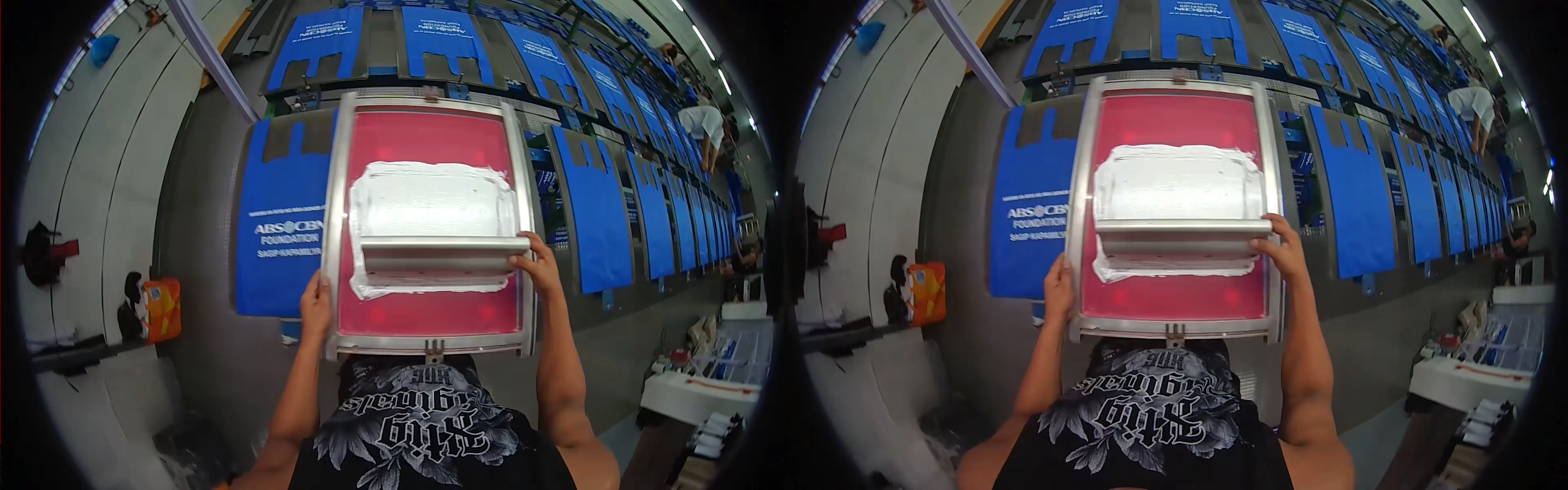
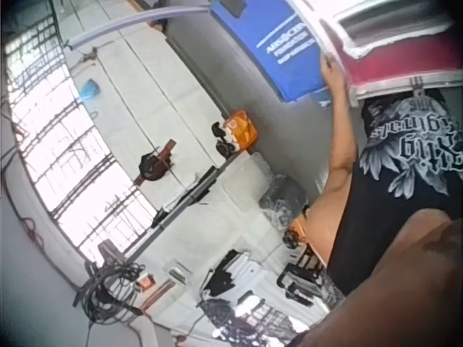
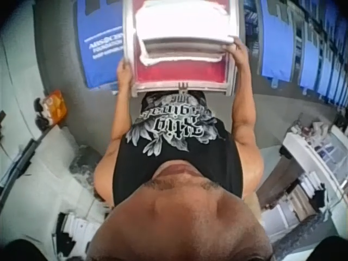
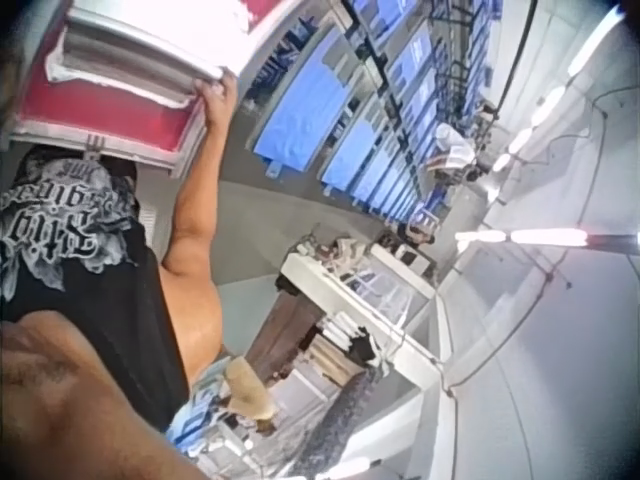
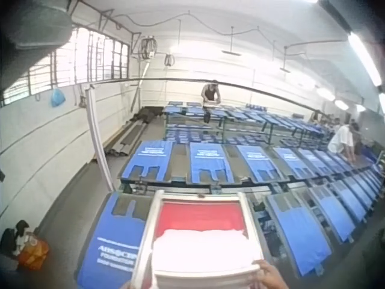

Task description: Use a squeegee to apply white ink through a screen onto t-shirts in a production line.

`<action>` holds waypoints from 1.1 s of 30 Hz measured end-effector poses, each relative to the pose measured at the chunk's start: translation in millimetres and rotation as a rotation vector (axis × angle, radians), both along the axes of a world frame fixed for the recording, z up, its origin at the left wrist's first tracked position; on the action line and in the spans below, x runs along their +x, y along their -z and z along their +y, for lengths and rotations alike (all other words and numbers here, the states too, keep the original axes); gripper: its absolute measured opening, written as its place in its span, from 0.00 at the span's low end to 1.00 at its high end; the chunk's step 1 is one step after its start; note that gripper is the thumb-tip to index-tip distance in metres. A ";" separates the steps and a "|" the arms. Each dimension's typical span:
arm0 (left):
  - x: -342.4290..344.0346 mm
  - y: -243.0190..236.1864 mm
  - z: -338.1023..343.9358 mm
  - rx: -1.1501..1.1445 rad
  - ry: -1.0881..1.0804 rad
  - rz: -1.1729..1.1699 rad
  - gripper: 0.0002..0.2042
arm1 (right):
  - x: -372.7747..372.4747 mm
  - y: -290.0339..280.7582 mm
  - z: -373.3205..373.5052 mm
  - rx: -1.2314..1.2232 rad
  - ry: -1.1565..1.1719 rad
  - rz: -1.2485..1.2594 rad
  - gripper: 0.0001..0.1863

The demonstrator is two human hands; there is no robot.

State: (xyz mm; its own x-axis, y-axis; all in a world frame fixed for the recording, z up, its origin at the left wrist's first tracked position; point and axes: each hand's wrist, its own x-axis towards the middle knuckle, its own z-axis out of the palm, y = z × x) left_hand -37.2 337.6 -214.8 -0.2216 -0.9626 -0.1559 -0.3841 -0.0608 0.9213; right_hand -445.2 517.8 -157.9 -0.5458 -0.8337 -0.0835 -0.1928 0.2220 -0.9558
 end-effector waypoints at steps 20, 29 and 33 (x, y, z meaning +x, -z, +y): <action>-131.2 25.9 61.9 0.035 -0.138 0.011 0.23 | -154.5 59.5 29.0 0.034 -0.143 -0.107 0.23; -126.1 35.6 59.3 0.063 -0.106 0.020 0.23 | -140.5 61.0 33.4 0.032 -0.103 -0.213 0.24; -122.2 43.2 63.2 0.025 -0.048 0.053 0.22 | -141.7 63.1 41.5 0.111 -0.121 -0.190 0.24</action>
